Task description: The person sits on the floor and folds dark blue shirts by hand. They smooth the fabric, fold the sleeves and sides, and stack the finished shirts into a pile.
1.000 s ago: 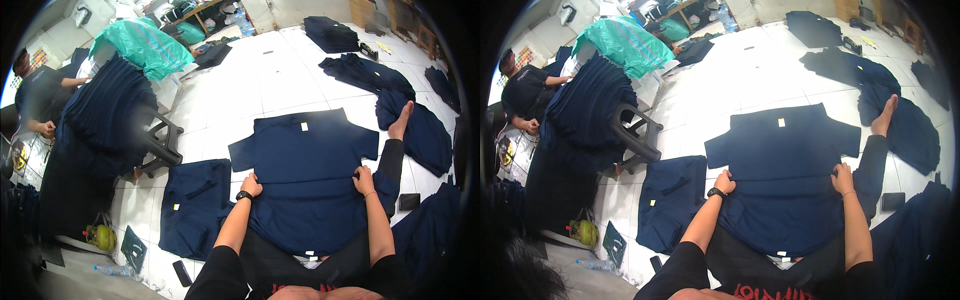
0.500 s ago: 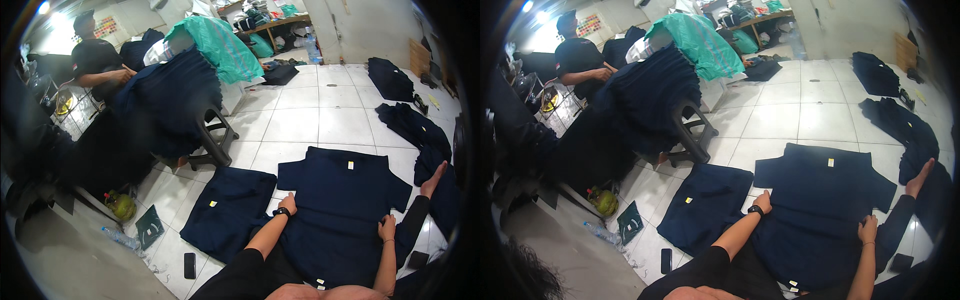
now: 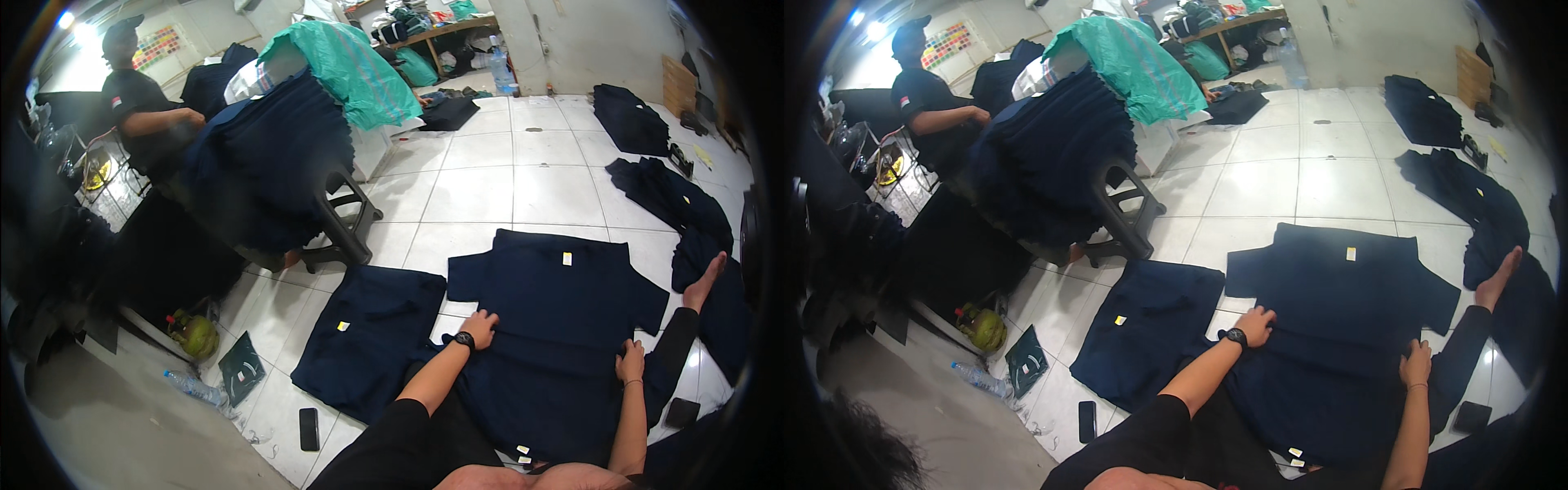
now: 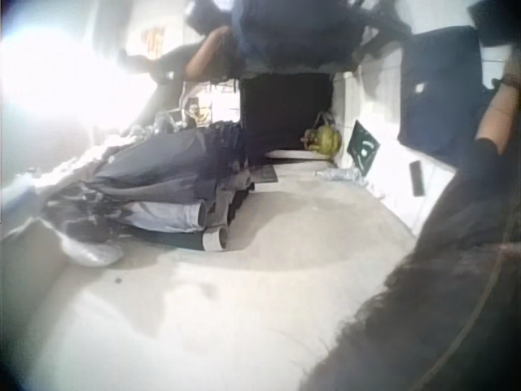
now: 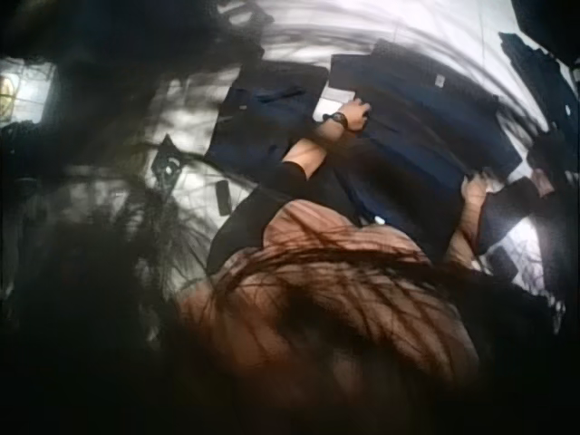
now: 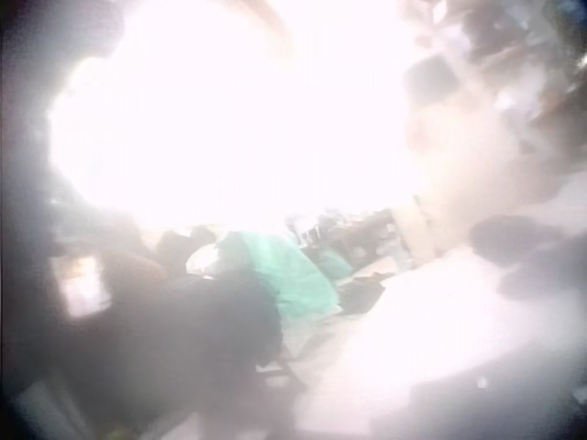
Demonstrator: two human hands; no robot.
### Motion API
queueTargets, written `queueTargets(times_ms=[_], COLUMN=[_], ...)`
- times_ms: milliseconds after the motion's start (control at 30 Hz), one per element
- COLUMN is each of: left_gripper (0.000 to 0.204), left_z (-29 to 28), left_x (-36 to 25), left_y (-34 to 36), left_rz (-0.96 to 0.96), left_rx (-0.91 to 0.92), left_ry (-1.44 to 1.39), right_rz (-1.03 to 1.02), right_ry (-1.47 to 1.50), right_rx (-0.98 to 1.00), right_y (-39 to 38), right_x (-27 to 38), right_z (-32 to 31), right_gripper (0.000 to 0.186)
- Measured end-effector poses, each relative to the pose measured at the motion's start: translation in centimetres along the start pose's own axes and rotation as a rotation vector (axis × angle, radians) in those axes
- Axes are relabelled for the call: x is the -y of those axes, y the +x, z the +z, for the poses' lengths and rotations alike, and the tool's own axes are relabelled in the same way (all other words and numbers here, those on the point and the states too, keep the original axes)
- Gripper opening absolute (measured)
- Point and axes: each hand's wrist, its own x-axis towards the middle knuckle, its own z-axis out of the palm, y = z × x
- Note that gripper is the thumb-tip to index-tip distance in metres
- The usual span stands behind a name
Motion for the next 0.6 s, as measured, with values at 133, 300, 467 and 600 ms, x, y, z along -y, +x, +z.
queueTargets(times_ms=[133, 300, 467, 600], left_gripper=[0.035, 0.05, 0.054, 0.041], left_z=[-0.5, -0.9, 0.5, 3.4], left_x=[0.8, -0.2, 3.1, 4.7], left_y=[0.8, 1.6, 2.8, 2.8], left_rz=[-0.163, -0.313, -0.447, -0.528], left_rx=[0.111, 0.243, 0.228, 0.065], left_ry=[-0.085, -0.051, -0.195, -0.337], right_rz=[0.041, 0.08, 0.04, -0.017], right_ry=[0.016, -0.019, 0.047, -0.047], right_rx=[0.03, 0.017, -0.079, -0.092], right_y=[0.1, -0.1, 0.5, 1.2], right_x=[-1.3, -2.3, -4.2, -4.6], right_z=[-0.5, -0.3, 0.7, 0.5], right_gripper=[0.029, 0.028, 0.028, 0.024])
